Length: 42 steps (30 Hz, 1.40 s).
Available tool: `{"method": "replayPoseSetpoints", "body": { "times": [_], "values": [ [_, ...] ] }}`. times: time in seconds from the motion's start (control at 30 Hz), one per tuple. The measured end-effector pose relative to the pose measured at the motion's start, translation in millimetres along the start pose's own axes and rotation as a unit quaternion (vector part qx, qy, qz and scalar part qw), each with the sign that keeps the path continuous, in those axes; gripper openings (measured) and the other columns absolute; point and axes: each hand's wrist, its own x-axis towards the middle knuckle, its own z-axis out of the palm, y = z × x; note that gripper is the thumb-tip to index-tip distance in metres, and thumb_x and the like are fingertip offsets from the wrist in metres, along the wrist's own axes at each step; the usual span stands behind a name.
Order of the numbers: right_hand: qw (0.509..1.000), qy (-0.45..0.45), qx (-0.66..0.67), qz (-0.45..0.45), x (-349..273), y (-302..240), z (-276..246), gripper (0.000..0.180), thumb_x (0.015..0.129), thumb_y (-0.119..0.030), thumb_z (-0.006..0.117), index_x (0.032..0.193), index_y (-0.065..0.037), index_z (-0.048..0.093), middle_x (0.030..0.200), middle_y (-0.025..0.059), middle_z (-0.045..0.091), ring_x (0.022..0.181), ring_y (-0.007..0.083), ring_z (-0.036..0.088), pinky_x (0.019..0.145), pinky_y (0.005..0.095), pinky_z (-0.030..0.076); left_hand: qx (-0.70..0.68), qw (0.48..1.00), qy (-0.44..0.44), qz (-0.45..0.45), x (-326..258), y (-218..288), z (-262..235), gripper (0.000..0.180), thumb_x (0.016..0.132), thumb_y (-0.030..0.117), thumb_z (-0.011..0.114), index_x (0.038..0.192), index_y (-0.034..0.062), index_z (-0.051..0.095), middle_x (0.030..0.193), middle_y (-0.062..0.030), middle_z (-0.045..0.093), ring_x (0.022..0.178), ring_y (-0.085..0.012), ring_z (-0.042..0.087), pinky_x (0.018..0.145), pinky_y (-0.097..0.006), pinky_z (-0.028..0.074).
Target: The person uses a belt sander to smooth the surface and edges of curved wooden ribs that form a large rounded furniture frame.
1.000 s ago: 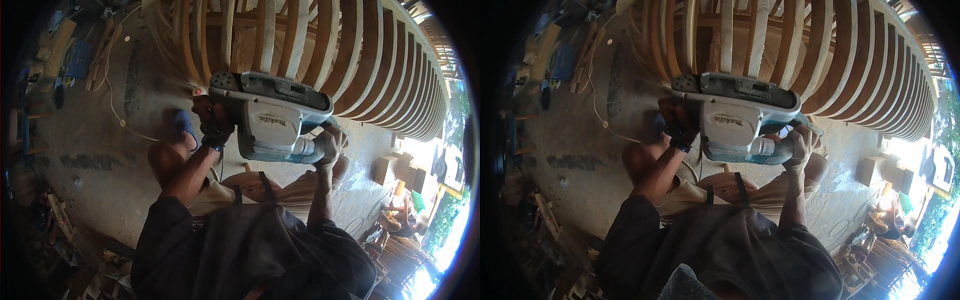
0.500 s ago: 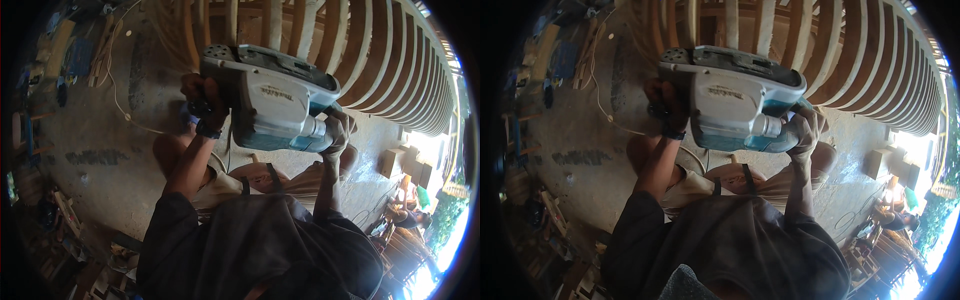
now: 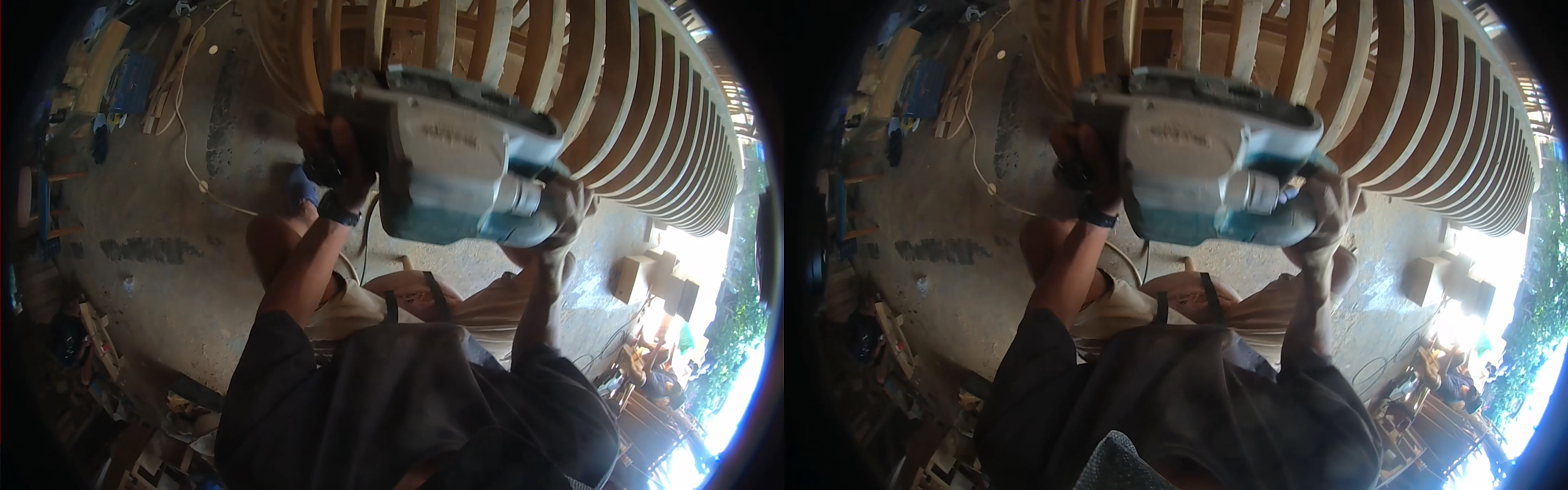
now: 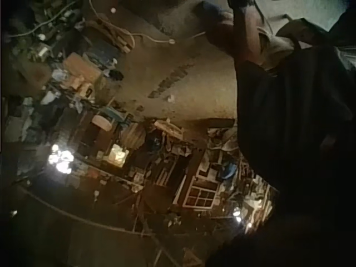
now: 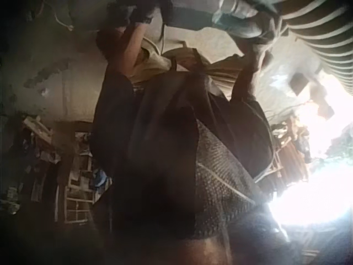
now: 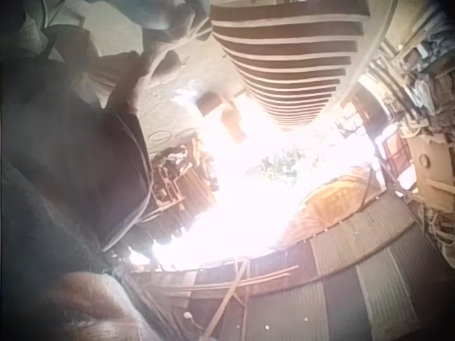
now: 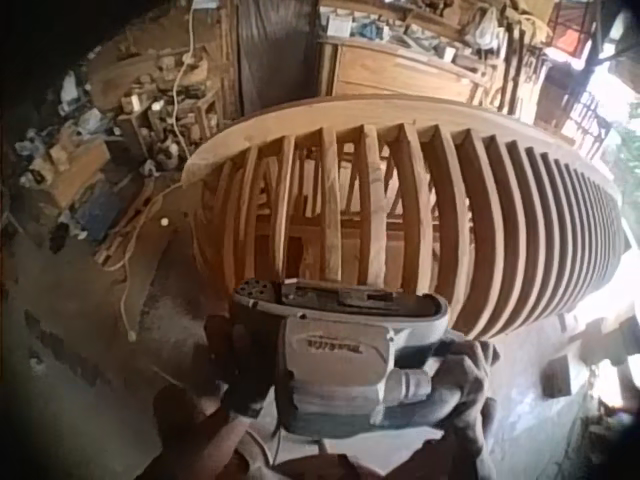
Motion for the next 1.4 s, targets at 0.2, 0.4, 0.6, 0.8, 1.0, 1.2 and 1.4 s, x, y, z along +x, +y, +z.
{"method": "replayPoseSetpoints", "body": {
  "times": [0.2,0.4,0.6,0.8,1.0,1.2,1.4],
  "values": [
    [0.999,0.020,0.028,-0.017,33,11,4,0.023,0.071,-0.027,0.071,0.085,-0.010,0.064,0.096,0.0067,0.065,0.090,0.0277,0.056,0.086,0.0396,0.037,-0.095,0.993,0.040,-0.057,28,16,14,0.033,0.099,0.037,0.057,0.094,0.0056,0.048,0.082,-0.0064,0.050,0.074,-0.0178,0.046,0.070,-0.035,0.041],
    [1.000,-0.011,-0.007,0.012,-19,4,20,0.030,0.061,-0.020,0.077,0.087,-0.010,0.064,0.099,0.0089,0.064,0.093,0.0286,0.055,0.084,0.0396,0.042,-0.003,0.999,0.025,0.027,0,-21,-3,0.034,0.099,0.038,0.054,0.094,0.0053,0.048,0.083,-0.0067,0.048,0.075,-0.0208,0.048,0.069,-0.034,0.041],
    [0.997,0.020,-0.074,0.015,-86,21,51,0.027,0.065,-0.014,0.078,0.088,-0.013,0.063,0.102,0.0047,0.066,0.096,0.0283,0.058,0.087,0.0421,0.039,-0.049,0.994,-0.038,0.093,-43,-51,-8,0.029,0.098,0.031,0.051,0.095,0.0039,0.041,0.090,-0.0107,0.042,0.081,-0.0228,0.044,0.077,-0.041,0.039],
    [0.998,-0.001,-0.067,0.016,-50,18,26,0.035,0.058,-0.018,0.078,0.090,-0.015,0.067,0.103,0.0034,0.066,0.101,0.0254,0.055,0.093,0.0406,0.035,-0.027,0.996,-0.026,0.075,-22,-27,-1,0.023,0.098,0.024,0.052,0.092,0.0035,0.044,0.086,-0.0113,0.044,0.079,-0.0245,0.045,0.072,-0.041,0.038],
    [0.998,-0.001,0.014,-0.060,33,15,-23,0.028,0.067,-0.022,0.076,0.088,-0.008,0.065,0.092,0.0102,0.065,0.087,0.0297,0.058,0.080,0.0384,0.043,-0.023,0.999,0.023,0.044,24,19,33,0.027,0.097,0.031,0.060,0.092,0.0058,0.051,0.082,-0.0092,0.053,0.073,-0.0234,0.050,0.067,-0.038,0.040],
    [0.996,-0.048,0.024,-0.066,38,12,-2,0.025,0.066,-0.018,0.075,0.087,-0.007,0.066,0.096,0.0088,0.066,0.091,0.0301,0.057,0.081,0.0388,0.044,-0.080,0.996,0.032,-0.004,32,13,8,0.032,0.099,0.036,0.057,0.097,0.0055,0.049,0.084,-0.0078,0.053,0.077,-0.0212,0.050,0.069,-0.037,0.040],
    [0.999,-0.039,-0.012,0.010,-23,13,9,0.031,0.058,-0.019,0.078,0.086,-0.014,0.066,0.097,0.0030,0.064,0.095,0.0274,0.057,0.089,0.0398,0.038,-0.031,0.999,0.004,0.005,-16,-24,8,0.038,0.099,0.041,0.052,0.096,0.0039,0.045,0.090,-0.0096,0.046,0.084,-0.0230,0.044,0.078,-0.038,0.039]
  ]
}}
